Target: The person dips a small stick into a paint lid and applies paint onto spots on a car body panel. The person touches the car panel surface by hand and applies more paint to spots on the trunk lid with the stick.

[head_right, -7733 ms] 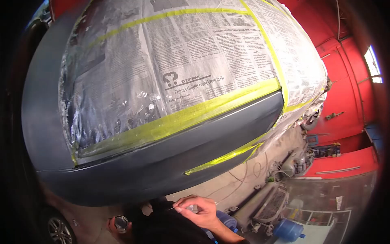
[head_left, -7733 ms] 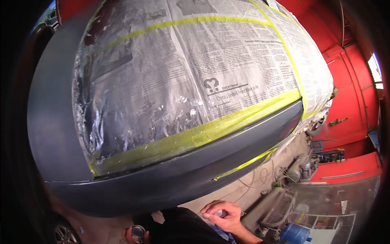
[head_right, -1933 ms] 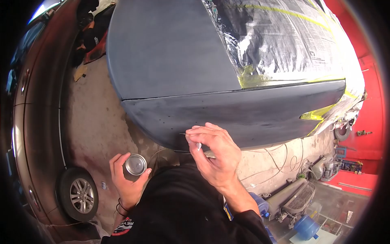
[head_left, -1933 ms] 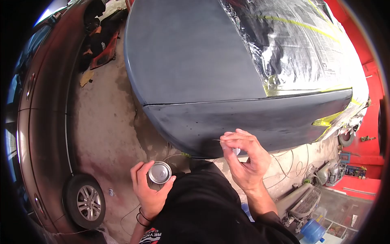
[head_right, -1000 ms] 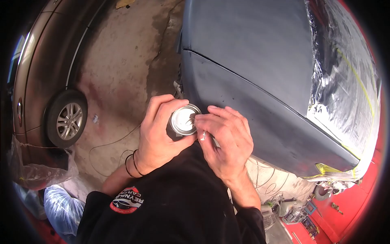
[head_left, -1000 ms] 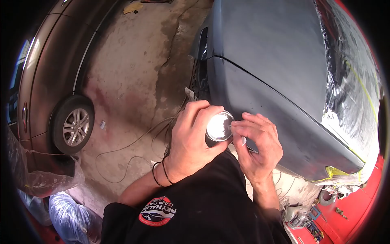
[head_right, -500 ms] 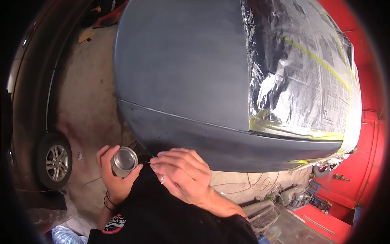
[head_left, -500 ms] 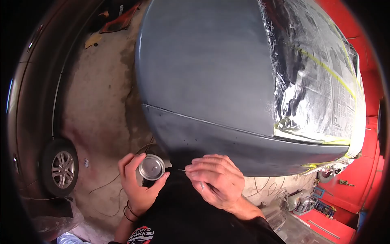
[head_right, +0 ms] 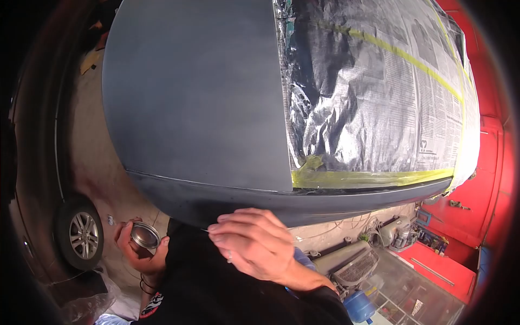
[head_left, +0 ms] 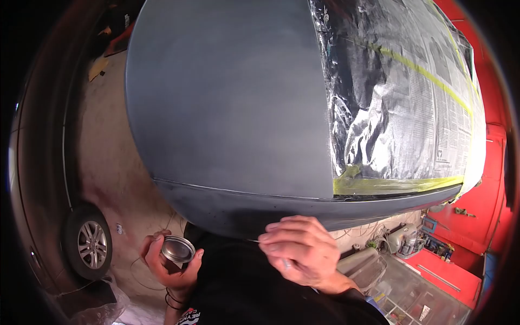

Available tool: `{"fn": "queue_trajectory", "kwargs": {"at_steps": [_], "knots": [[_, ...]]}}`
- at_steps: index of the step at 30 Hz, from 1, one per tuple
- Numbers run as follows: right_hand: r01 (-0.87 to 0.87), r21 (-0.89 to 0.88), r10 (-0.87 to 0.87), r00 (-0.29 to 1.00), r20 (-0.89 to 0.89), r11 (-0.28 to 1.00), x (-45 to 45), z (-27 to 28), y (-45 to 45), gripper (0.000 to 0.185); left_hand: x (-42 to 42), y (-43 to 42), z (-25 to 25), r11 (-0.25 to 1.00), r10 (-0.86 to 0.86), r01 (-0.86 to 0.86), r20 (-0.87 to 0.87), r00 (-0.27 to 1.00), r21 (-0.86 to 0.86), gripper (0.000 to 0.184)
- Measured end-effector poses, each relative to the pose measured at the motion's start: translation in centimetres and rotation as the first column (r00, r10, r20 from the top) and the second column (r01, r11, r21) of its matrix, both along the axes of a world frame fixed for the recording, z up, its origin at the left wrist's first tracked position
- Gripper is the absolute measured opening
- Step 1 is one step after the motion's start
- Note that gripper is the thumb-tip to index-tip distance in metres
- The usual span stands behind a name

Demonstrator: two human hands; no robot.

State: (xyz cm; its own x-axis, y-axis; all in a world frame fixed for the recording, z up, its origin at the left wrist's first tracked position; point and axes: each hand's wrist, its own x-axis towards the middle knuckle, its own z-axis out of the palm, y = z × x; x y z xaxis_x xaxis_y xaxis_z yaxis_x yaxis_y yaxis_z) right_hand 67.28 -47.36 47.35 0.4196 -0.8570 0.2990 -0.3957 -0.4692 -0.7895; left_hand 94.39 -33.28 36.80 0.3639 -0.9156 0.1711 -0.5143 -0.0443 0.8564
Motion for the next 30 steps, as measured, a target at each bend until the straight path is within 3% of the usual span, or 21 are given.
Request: {"fn": "queue_trajectory", "kwargs": {"at_steps": [3,7,11,20,30], "knots": [[0.123,-0.091,-0.136,0.979,-0.150,0.988,-2.0,1.8,-1.1,0.020,-0.2,-0.5,-0.1,1.000,-0.011,0.011,-0.024,1.000,-0.010,0.093],[0.386,-0.239,-0.415,0.906,-0.086,0.891,-3.7,1.3,-2.4,0.022,-0.4,-1.4,-1.0,0.998,-0.029,0.029,-0.011,1.000,-0.061,0.090],[0.484,-0.284,-0.523,0.849,-0.079,0.828,-3.0,1.2,-4.2,0.023,0.1,-1.0,-2.4,0.995,-0.085,0.082,-0.048,0.995,-0.061,0.088],[0.573,-0.179,-0.596,0.795,-0.114,0.800,-2.0,0.3,-5.3,0.017,0.7,1.7,-4.2,0.998,-0.047,0.042,-0.088,0.995,-0.056,0.088],[0.554,-0.226,-0.586,0.804,-0.102,0.801,-2.6,-0.9,-5.3,0.015,0.3,1.7,-3.7,0.998,-0.017,0.014,-0.042,0.999,-0.069,0.088]]}}
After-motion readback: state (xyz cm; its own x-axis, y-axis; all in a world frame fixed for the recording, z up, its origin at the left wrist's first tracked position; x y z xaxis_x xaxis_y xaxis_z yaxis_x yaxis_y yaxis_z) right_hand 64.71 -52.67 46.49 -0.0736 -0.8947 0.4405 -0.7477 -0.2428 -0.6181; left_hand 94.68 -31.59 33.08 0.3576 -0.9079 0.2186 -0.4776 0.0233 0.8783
